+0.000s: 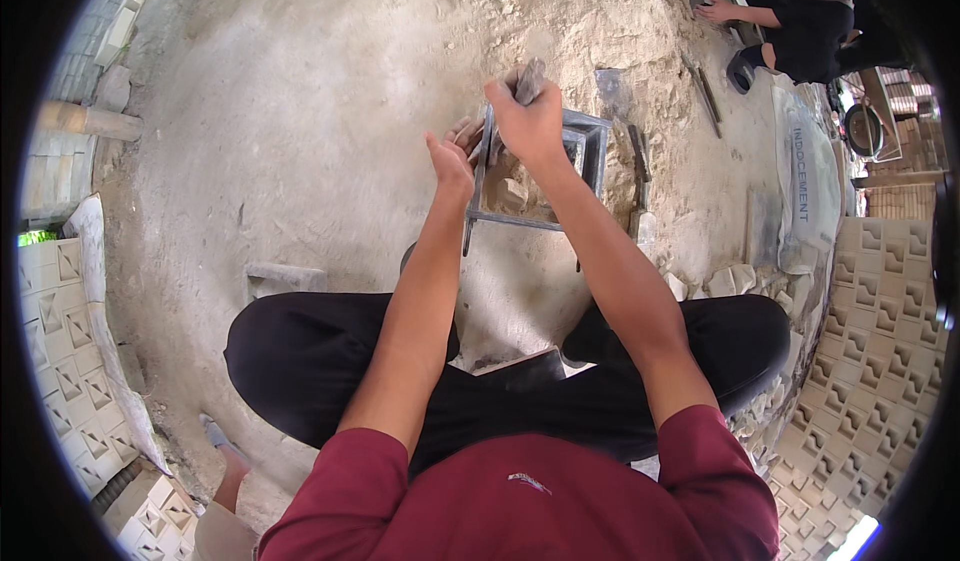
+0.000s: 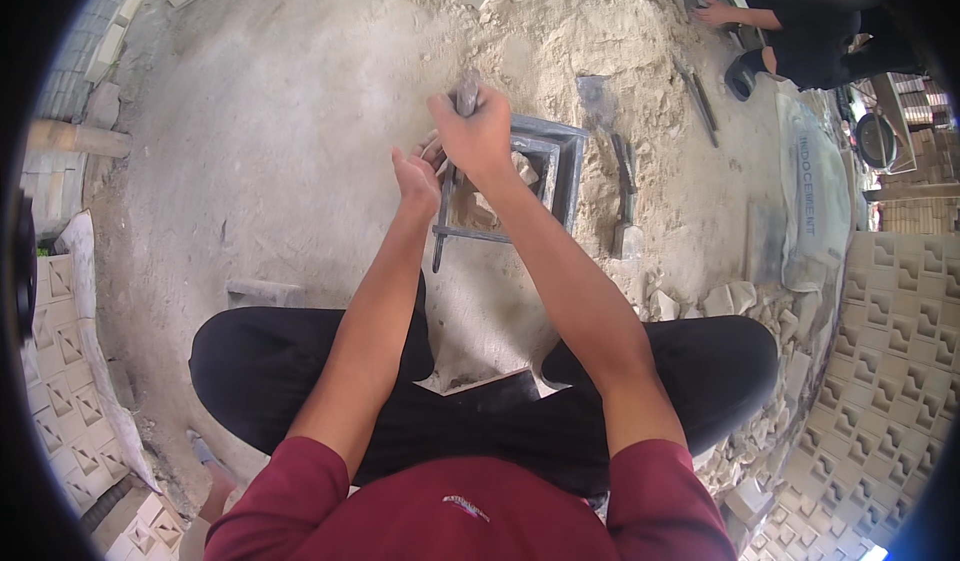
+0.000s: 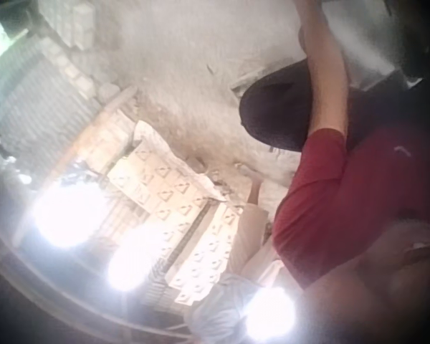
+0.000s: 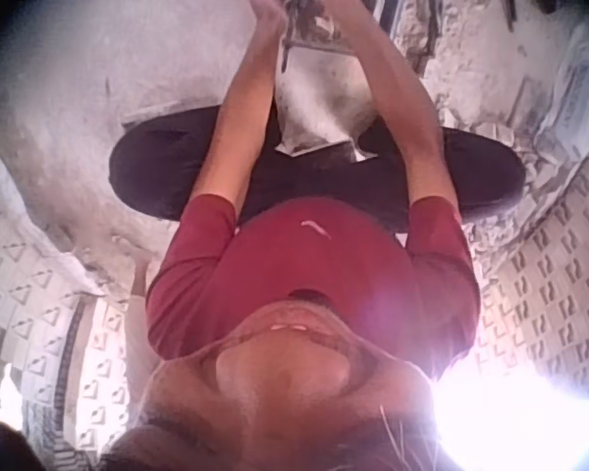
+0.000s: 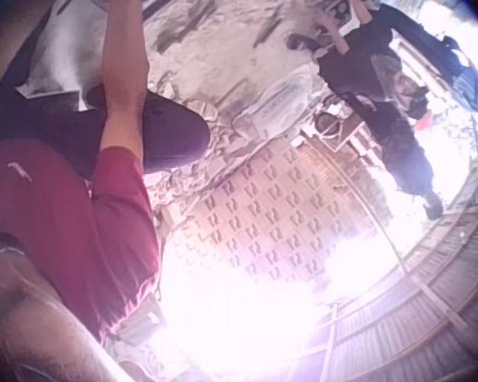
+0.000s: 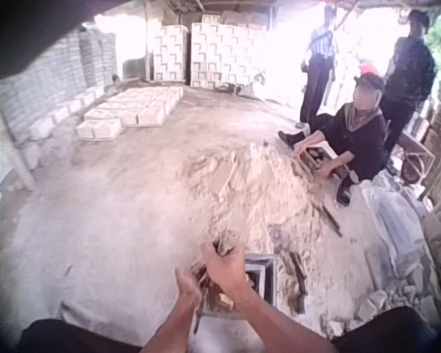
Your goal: The person uses a trowel to pack sand and cement mixture into a square metal mold, smooths the surface, and cleans the edges by hand.
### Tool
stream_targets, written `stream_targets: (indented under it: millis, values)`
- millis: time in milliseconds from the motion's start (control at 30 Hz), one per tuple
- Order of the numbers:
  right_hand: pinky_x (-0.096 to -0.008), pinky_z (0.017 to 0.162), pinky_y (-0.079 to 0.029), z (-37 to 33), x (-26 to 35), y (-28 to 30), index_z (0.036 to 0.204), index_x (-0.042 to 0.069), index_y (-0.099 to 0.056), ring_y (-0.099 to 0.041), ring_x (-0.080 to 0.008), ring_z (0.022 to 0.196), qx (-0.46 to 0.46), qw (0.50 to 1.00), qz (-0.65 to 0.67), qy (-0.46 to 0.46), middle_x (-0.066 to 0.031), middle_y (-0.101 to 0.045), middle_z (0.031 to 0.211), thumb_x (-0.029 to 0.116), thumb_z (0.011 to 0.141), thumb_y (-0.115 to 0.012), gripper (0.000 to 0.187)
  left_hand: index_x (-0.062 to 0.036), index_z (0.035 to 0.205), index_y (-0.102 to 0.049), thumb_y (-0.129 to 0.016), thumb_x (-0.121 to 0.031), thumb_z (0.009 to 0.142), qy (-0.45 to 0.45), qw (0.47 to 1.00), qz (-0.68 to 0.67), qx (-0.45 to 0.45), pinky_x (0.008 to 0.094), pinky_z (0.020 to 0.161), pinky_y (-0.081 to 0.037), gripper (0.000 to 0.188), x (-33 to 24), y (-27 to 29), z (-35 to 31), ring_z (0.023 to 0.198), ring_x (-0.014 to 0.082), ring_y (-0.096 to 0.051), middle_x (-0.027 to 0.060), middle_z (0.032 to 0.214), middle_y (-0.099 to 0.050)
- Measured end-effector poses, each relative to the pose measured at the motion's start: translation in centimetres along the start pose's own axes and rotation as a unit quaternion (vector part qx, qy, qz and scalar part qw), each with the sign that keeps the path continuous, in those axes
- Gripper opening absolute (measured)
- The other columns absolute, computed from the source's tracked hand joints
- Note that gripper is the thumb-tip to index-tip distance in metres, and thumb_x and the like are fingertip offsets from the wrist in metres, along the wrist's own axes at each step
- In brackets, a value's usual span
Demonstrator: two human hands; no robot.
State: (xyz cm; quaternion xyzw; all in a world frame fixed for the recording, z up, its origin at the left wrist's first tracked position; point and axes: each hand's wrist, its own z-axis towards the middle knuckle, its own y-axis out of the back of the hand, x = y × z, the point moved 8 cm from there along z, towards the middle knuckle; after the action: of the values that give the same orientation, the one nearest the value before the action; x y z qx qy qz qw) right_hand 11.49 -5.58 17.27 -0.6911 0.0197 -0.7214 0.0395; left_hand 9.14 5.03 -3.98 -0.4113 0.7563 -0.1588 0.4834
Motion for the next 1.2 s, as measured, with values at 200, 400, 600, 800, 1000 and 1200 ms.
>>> stream_targets:
  millis: [200, 400, 600, 800, 1000, 1200]
  values:
    - [-0.0239, 0.046, -0.029, 0.3, -0.7, 0.3, 0.059, 0.007, -0.043, -0.037, -0.0022, 0.054, -0.034, 0.998, 0.000, 0.055, 0.0062, -0.044, 0.057, 0.003, 0.079, -0.065, 0.031, 0.0039, 0.126, -0.046, -0.009, -0.060, 0.095, -0.019, 0.998, -0.065, -0.011, 0.0410, 0.100, -0.035, 0.080, -0.2, -0.9, 0.3, 0.111, 0.0286, -0.052, 0.0181, 0.120, -0.059]
    - [-0.0259, 0.042, -0.029, 2.3, 0.0, 0.0, 0.057, 0.006, -0.042, -0.037, -0.0032, 0.052, -0.047, 0.997, -0.012, 0.061, 0.0044, -0.044, 0.054, 0.005, 0.075, -0.065, 0.029, 0.0040, 0.128, -0.043, -0.009, -0.058, 0.096, -0.024, 1.000, -0.016, 0.011, 0.0392, 0.103, -0.033, 0.077, -0.5, -0.6, -0.2, 0.118, 0.0288, -0.049, 0.0190, 0.126, -0.055]
    - [-0.0266, 0.045, -0.031, 1.8, -0.6, -0.2, 0.061, 0.004, -0.046, -0.037, -0.0033, 0.054, -0.040, 0.997, -0.046, 0.038, 0.0046, -0.044, 0.054, 0.007, 0.075, -0.065, 0.024, 0.0009, 0.131, -0.043, -0.009, -0.058, 0.096, -0.021, 1.000, 0.000, 0.023, 0.0377, 0.104, -0.034, 0.077, -0.1, 0.1, 0.0, 0.122, 0.0285, -0.049, 0.0192, 0.131, -0.054]
    - [-0.0255, 0.044, -0.033, -0.3, -0.9, -0.1, 0.060, 0.005, -0.045, -0.039, -0.0039, 0.050, -0.041, 0.996, -0.018, 0.075, 0.0039, -0.045, 0.054, 0.008, 0.076, -0.065, 0.026, 0.0009, 0.134, -0.041, -0.019, -0.044, 0.094, -0.012, 0.999, 0.031, 0.028, 0.0383, 0.104, -0.034, 0.064, 0.1, 0.4, -0.6, 0.122, 0.0294, -0.049, 0.0188, 0.133, -0.052]
    - [-0.0243, 0.044, -0.034, -4.5, -0.3, -0.9, 0.059, 0.005, -0.044, -0.043, -0.0035, 0.051, -0.030, 0.999, 0.014, -0.014, 0.0036, -0.045, 0.053, 0.008, 0.078, -0.064, 0.028, 0.0019, 0.137, -0.038, -0.020, -0.040, 0.091, -0.006, 0.999, -0.004, 0.051, 0.0394, 0.104, -0.035, 0.065, -0.7, 1.4, -1.4, 0.119, 0.0299, -0.051, 0.0198, 0.135, -0.050]
    - [-0.0254, 0.045, -0.035, -5.8, -0.1, -1.1, 0.061, 0.004, -0.048, -0.043, -0.0041, 0.051, -0.036, 0.999, 0.024, 0.012, 0.0030, -0.050, 0.056, 0.006, 0.078, -0.064, 0.023, 0.0018, 0.137, -0.040, -0.018, -0.038, 0.092, 0.056, 0.847, -0.291, 0.441, 0.0396, 0.104, -0.035, 0.064, -1.6, -0.7, -3.0, 0.117, 0.0303, -0.051, 0.0196, 0.136, -0.049]
